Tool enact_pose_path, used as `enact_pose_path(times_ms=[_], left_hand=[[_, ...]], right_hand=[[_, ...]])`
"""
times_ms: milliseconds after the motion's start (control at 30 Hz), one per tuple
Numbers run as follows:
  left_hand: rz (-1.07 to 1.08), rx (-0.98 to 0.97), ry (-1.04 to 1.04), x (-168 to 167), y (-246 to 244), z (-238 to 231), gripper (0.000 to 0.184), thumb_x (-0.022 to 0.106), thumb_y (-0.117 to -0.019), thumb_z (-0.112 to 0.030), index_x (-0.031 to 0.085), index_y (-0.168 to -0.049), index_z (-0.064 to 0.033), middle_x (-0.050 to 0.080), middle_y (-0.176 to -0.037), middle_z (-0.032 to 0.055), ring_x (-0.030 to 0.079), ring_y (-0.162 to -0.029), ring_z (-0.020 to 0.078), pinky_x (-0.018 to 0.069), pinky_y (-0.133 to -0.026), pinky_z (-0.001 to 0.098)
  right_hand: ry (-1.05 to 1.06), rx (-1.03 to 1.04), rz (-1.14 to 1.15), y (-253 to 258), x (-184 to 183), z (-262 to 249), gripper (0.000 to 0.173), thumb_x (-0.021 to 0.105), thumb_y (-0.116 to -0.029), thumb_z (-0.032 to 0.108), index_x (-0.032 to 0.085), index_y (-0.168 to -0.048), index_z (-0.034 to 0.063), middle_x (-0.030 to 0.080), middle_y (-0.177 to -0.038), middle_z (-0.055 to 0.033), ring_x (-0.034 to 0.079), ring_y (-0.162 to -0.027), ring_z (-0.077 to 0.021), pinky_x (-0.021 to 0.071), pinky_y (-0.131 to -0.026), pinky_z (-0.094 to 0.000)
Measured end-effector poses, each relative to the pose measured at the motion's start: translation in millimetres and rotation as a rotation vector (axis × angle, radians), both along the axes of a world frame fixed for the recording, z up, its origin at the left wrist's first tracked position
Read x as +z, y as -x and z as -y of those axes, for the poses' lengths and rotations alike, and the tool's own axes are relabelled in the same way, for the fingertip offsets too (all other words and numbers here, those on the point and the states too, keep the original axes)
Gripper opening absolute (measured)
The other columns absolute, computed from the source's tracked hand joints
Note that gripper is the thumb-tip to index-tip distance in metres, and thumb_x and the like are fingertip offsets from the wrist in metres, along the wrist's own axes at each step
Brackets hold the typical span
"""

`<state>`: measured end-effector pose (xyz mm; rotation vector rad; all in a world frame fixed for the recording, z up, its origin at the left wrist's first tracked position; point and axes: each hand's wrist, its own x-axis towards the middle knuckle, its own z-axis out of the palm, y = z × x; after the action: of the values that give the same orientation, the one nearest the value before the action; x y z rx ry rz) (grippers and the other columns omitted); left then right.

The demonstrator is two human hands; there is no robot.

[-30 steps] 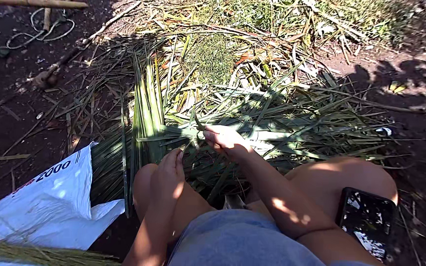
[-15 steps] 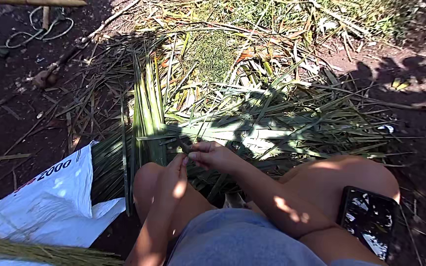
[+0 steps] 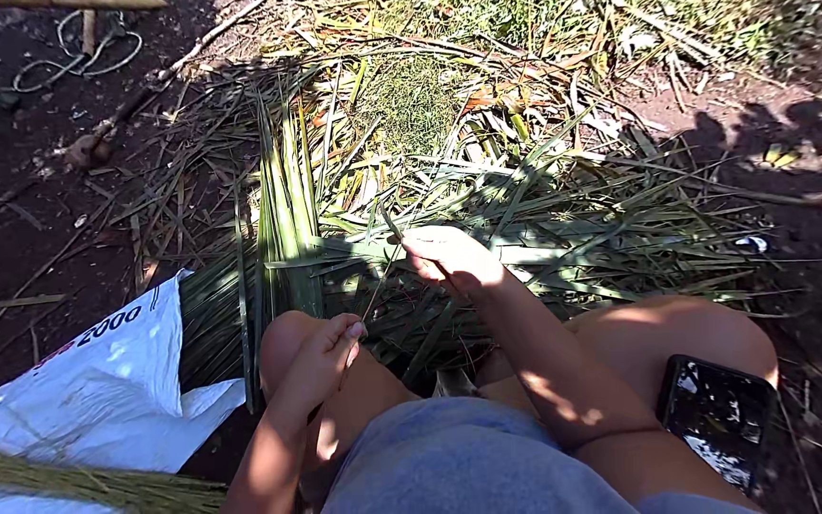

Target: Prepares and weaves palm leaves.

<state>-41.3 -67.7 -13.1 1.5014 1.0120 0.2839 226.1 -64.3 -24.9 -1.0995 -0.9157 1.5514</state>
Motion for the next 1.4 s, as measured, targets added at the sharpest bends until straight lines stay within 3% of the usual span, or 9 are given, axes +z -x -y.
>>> enact_pose_path(times_ms=[200, 700, 767, 867, 1000, 1033, 1167, 1333, 1400], left_hand=[[-0.049, -0.011, 0.013, 0.7, 23.0, 3.3, 0.021, 0.044, -0.1093, -0.017, 0.063, -0.106, -0.0107, 0.045, -0.063, -0.0095, 0.041, -0.046, -0.0012, 0.0382, -0.044, 0.0145], [-0.199, -0.011, -0.084, 0.4, 63.8, -4.6, 0.021, 0.046, -0.1082, -0.018, 0.066, -0.104, -0.0113, 0.049, -0.062, -0.0116, 0.044, -0.048, -0.0034, 0.0403, -0.047, 0.0130], [-0.420, -0.026, -0.178, 4.9, 59.9, -8.5, 0.023, 0.049, -0.1087, -0.023, 0.069, -0.108, -0.0108, 0.058, -0.069, -0.0072, 0.054, -0.058, 0.0013, 0.0481, -0.059, 0.0209], [-0.575, 0.044, -0.290, 12.8, 34.6, -6.8, 0.030, 0.052, -0.1086, -0.029, 0.068, -0.123, -0.0093, 0.072, -0.097, 0.0038, 0.067, -0.087, 0.0159, 0.0531, -0.085, 0.0413], [-0.296, 0.242, -0.718, -8.0, -15.8, 8.4, 0.030, 0.054, -0.1055, -0.023, 0.071, -0.121, -0.0027, 0.075, -0.092, 0.0069, 0.071, -0.079, 0.0134, 0.0580, -0.074, 0.0308], [-0.248, 0.260, -0.760, -12.0, -25.9, 10.3, 0.030, 0.052, -0.1065, -0.020, 0.071, -0.121, -0.0018, 0.075, -0.091, 0.0067, 0.070, -0.080, 0.0137, 0.0577, -0.077, 0.0317], [-0.220, 0.266, -0.802, -19.1, -40.1, 8.7, 0.031, 0.047, -0.1071, -0.017, 0.071, -0.120, -0.0026, 0.071, -0.085, 0.0027, 0.066, -0.078, 0.0091, 0.0547, -0.077, 0.0269], [-0.288, 0.232, -0.808, -15.5, -32.9, 8.0, 0.029, 0.050, -0.1062, -0.016, 0.073, -0.117, -0.0025, 0.072, -0.084, 0.0063, 0.068, -0.077, 0.0135, 0.0557, -0.076, 0.0317], [-0.313, 0.230, -0.819, -15.3, -28.7, 9.6, 0.029, 0.051, -0.1062, -0.017, 0.074, -0.117, -0.0030, 0.073, -0.084, 0.0064, 0.069, -0.077, 0.0144, 0.0570, -0.075, 0.0322]], right_hand=[[0.097, -0.103, -0.077, -31.7, 5.8, -13.9, 0.024, 0.046, -0.1080, 0.015, 0.059, -0.125, 0.0041, 0.051, -0.062, 0.0058, 0.044, -0.044, 0.0009, 0.0400, -0.041, -0.0136], [0.099, -0.022, -0.021, -21.0, -0.6, -19.3, 0.017, 0.051, -0.1065, 0.014, 0.061, -0.116, 0.0036, 0.057, -0.068, 0.0029, 0.047, -0.046, 0.0005, 0.0412, -0.043, -0.0133], [0.041, -0.029, 0.076, -12.0, -1.3, -17.2, 0.022, 0.052, -0.1067, 0.015, 0.063, -0.122, 0.0038, 0.056, -0.067, 0.0025, 0.045, -0.045, 0.0006, 0.0395, -0.042, -0.0134], [-0.044, -0.084, 0.239, 15.0, -3.3, -10.1, 0.024, 0.053, -0.1073, 0.021, 0.066, -0.122, 0.0081, 0.054, -0.065, 0.0007, 0.043, -0.045, -0.0022, 0.0378, -0.042, -0.0162], [-0.071, -0.082, 0.229, 43.4, 0.5, -3.3, 0.020, 0.054, -0.1061, 0.014, 0.066, -0.115, 0.0018, 0.060, -0.070, -0.0008, 0.049, -0.051, -0.0040, 0.0436, -0.049, -0.0183], [-0.055, -0.061, 0.193, 48.3, 1.4, -0.4, 0.020, 0.054, -0.1058, 0.013, 0.066, -0.115, 0.0009, 0.060, -0.070, -0.0009, 0.050, -0.052, -0.0039, 0.0433, -0.050, -0.0180], [0.042, 0.016, 0.080, 53.7, -3.0, 5.7, 0.020, 0.057, -0.1052, 0.012, 0.066, -0.119, 0.0006, 0.059, -0.070, 0.0001, 0.050, -0.053, -0.0021, 0.0407, -0.050, -0.0150], [0.055, 0.033, 0.166, 42.5, -0.9, 3.4, 0.021, 0.053, -0.1072, 0.014, 0.066, -0.115, 0.0005, 0.056, -0.068, 0.0015, 0.045, -0.050, -0.0005, 0.0370, -0.047, -0.0140], [0.055, -0.013, 0.177, 33.1, -3.1, -1.3, 0.023, 0.052, -0.1076, 0.017, 0.065, -0.120, 0.0026, 0.054, -0.066, 0.0024, 0.044, -0.049, -0.0011, 0.0378, -0.046, -0.0150]])
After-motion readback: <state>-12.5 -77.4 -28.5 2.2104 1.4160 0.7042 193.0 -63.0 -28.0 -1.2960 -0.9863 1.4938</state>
